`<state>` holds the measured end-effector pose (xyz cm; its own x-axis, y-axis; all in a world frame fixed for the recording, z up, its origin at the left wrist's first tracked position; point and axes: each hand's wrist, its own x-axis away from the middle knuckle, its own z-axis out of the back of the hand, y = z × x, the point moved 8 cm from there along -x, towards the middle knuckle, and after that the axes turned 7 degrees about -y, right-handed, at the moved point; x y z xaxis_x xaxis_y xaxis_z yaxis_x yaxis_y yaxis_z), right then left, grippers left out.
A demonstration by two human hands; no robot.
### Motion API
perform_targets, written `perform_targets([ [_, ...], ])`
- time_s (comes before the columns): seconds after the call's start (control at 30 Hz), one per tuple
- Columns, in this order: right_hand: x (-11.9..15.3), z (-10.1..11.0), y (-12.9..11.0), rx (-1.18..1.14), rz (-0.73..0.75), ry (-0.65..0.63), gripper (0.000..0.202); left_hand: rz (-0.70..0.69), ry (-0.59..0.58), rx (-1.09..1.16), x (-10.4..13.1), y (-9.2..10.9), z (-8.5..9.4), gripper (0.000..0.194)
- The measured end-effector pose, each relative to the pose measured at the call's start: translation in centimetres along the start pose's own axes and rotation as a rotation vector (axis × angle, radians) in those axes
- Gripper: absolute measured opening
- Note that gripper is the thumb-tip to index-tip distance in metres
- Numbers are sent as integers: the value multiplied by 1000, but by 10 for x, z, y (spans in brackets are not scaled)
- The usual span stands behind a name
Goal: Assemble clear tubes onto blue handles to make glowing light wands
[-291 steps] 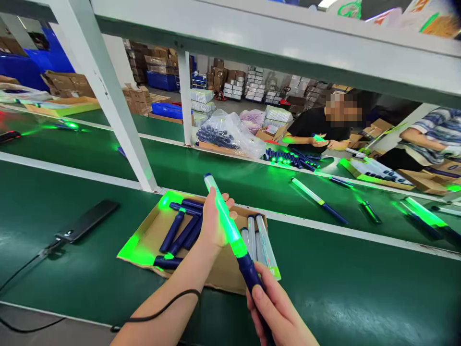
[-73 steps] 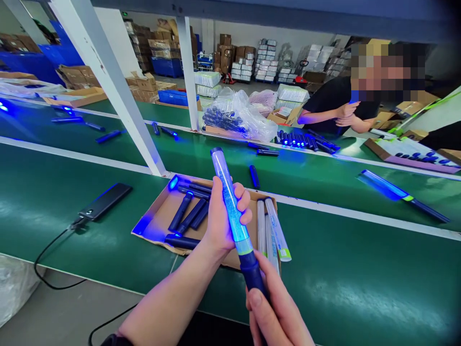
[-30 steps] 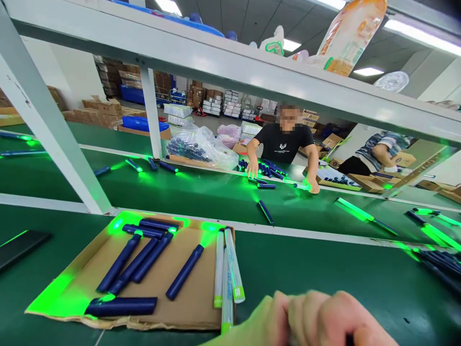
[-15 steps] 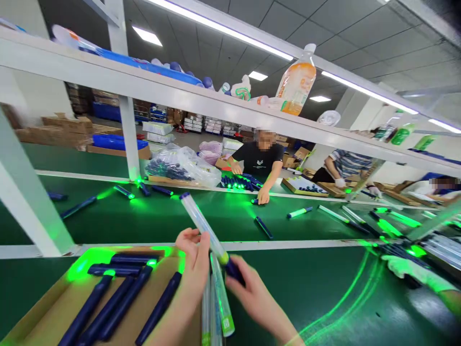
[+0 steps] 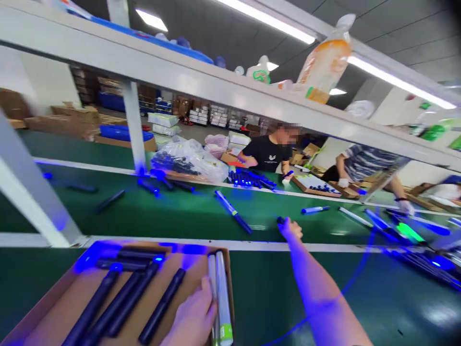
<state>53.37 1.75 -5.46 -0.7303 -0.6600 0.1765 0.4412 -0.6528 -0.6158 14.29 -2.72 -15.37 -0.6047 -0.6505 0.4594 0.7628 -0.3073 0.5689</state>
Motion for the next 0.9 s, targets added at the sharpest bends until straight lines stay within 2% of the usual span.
perform_targets([
  [0.07,-10,11,32,-37,-44,20,39,14,-4,-56,6,5,4,64],
  [0.13,-17,12,51,-94,-47,25,40,17,3,-72,11,8,7,67],
  [0.2,-16,6,58,-180,-28,20,40,39,20,-91,13,6,10,68],
  [0.27,-2,-4,60,-303,1,-7,40,79,50,-109,15,2,14,61],
  [0.37,48,-25,57,-545,54,-138,36,135,95,-115,13,1,19,53],
  [0.47,126,-50,47,-773,110,-384,33,172,142,-139,9,6,24,55],
  [0.6,228,-79,21,-942,167,-708,46,227,273,-166,8,10,37,51],
  [0.77,306,-92,0,-1063,196,-909,45,122,476,315,24,-6,68,41],
  [0.83,332,-94,-3,-1087,203,-969,41,23,514,659,36,-12,83,40],
  [0.9,360,-102,-5,-1061,186,-1052,39,-154,501,1186,48,-8,95,46],
])
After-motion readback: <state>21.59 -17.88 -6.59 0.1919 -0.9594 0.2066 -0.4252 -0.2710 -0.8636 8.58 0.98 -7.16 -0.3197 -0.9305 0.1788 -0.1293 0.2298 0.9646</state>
